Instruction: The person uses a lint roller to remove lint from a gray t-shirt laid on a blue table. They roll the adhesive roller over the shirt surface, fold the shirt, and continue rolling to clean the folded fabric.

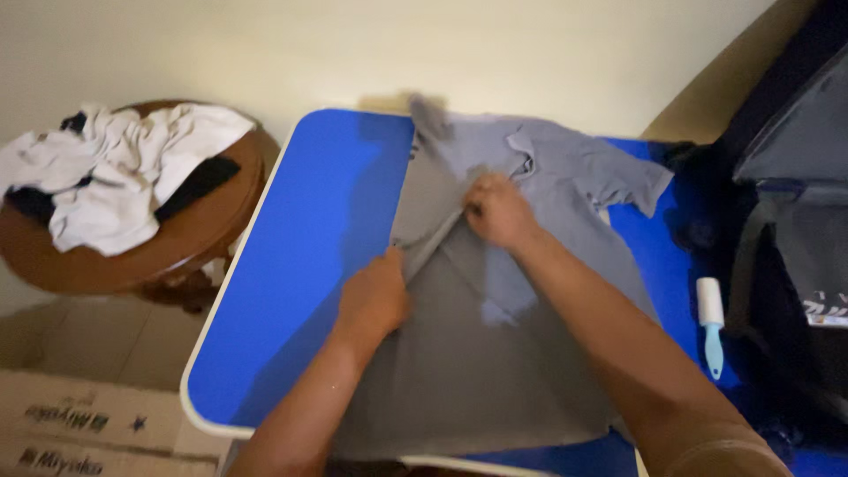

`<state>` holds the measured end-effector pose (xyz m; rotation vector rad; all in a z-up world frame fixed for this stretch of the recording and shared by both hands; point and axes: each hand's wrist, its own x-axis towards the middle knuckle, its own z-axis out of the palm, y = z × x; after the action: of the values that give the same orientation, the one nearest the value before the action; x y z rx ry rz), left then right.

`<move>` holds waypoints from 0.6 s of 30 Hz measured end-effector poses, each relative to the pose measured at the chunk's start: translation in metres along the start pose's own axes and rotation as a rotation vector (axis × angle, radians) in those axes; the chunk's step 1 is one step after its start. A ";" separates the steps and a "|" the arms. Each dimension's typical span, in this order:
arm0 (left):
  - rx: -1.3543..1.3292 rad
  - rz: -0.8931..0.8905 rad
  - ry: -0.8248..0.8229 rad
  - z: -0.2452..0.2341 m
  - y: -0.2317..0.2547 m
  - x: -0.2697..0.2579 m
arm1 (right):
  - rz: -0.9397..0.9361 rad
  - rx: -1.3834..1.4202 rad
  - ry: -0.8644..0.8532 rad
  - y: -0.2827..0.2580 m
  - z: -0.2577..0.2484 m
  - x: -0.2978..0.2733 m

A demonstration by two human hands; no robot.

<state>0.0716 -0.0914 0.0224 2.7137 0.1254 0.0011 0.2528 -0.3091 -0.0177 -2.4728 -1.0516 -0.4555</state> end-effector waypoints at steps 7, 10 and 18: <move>0.059 -0.223 -0.196 -0.027 -0.019 -0.058 | 0.031 0.012 0.060 -0.028 0.003 -0.011; 0.079 -0.193 -0.188 -0.035 -0.017 -0.067 | 0.028 -0.017 -0.042 -0.025 0.012 -0.015; -0.311 0.003 -0.095 -0.020 0.034 -0.082 | 0.243 0.260 0.030 -0.009 0.019 -0.025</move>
<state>-0.0079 -0.1214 0.0557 2.3988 0.0856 -0.0996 0.2328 -0.3091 -0.0433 -2.3127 -0.7339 -0.2615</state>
